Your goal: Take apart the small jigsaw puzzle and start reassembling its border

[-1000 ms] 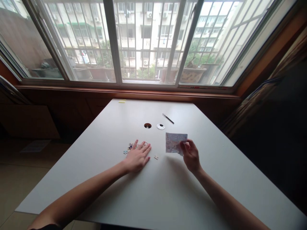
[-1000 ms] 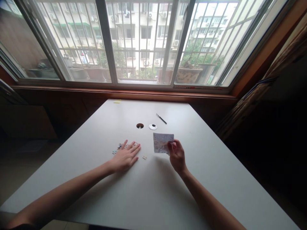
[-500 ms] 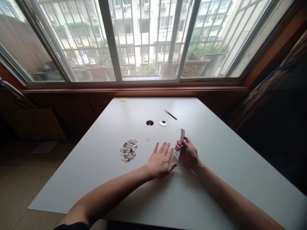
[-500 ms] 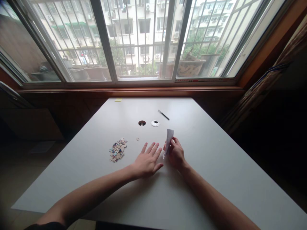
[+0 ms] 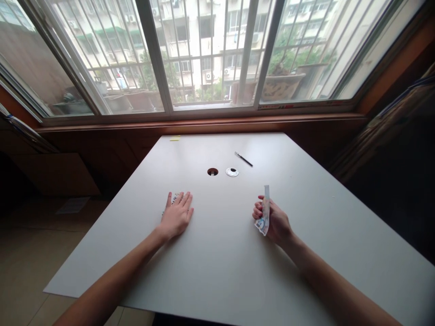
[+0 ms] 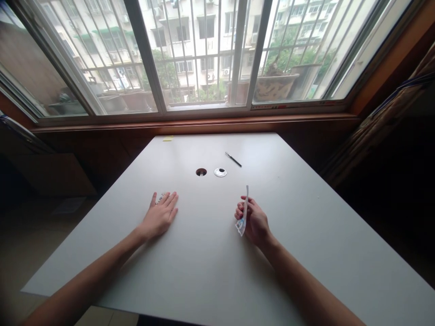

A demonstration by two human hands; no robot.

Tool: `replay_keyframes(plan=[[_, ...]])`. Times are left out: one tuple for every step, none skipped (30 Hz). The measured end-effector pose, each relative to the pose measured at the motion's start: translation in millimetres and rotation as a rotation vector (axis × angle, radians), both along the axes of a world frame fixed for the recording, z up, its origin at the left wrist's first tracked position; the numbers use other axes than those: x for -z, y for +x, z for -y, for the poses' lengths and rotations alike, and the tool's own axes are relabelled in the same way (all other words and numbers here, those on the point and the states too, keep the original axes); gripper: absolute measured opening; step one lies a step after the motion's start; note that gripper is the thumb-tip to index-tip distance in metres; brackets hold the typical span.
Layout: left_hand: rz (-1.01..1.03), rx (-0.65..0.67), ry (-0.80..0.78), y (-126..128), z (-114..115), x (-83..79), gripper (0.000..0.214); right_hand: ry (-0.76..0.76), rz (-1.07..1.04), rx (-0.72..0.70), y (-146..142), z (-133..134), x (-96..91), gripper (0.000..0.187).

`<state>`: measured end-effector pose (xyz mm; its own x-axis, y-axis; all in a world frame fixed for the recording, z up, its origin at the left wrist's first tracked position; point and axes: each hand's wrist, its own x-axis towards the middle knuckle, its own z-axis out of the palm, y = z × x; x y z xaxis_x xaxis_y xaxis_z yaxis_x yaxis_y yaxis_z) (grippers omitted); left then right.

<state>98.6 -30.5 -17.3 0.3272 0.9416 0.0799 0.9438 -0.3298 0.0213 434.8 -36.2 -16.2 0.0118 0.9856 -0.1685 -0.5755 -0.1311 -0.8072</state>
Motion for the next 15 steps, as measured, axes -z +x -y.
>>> replay_keyframes(plan=[[-0.003, -0.007, 0.008, -6, 2, -2.8, 0.054, -0.015, -0.014, -0.026, -4, 3, -0.5, 0.026], [-0.008, -0.016, 0.015, -10, 3, -6.5, 0.053, -0.029, -0.028, -0.052, -8, 5, -1.1, 0.027], [-0.008, -0.022, 0.028, -10, 5, -11.2, 0.052, -0.042, -0.042, -0.077, -12, 9, -1.8, 0.028], [0.002, -0.014, 0.045, -6, 9, -16.4, 0.053, -0.053, -0.053, -0.101, -17, 12, -2.6, 0.028], [0.016, 0.011, 0.061, 2, 14, -21.6, 0.054, -0.063, -0.063, -0.123, -22, 15, -3.4, 0.027], [0.064, 0.073, 0.096, 14, 20, -26.0, 0.058, -0.07, -0.069, -0.141, -27, 19, -4.2, 0.025], [0.12, 0.195, 0.115, 29, 28, -29.0, 0.068, -0.074, -0.072, -0.157, -32, 23, -5.0, 0.023], [0.183, 0.344, 0.117, 48, 37, -30.1, 0.08, -0.077, -0.073, -0.177, -37, 27, -5.7, 0.021], [0.266, 0.465, 0.142, 67, 47, -29.2, 0.091, -0.095, -0.097, -0.216, -41, 31, -6.2, 0.021], [0.349, 0.521, 0.179, 86, 55, -26.8, 0.089, -0.125, -0.131, -0.25, -45, 36, -6.5, 0.022], [0.42, 0.556, 0.235, 104, 62, -23.6, 0.074, -0.165, -0.158, -0.287, -48, 40, -6.5, 0.024], [0.467, 0.572, 0.274, 118, 66, -20.7, 0.052, -0.174, -0.157, -0.302, -50, 44, -6.1, 0.025], [0.518, 0.575, 0.307, 127, 68, -19.1, 0.033, -0.18, -0.161, -0.319, -52, 47, -5.4, 0.025], [0.574, 0.582, 0.31, 131, 68, -19.5, 0.022, -0.175, -0.171, -0.348, -52, 49, -4.4, 0.026], [0.637, 0.579, 0.302, 129, 65, -22.4, 0.018, -0.155, -0.174, -0.381, -52, 50, -3.3, 0.027]])
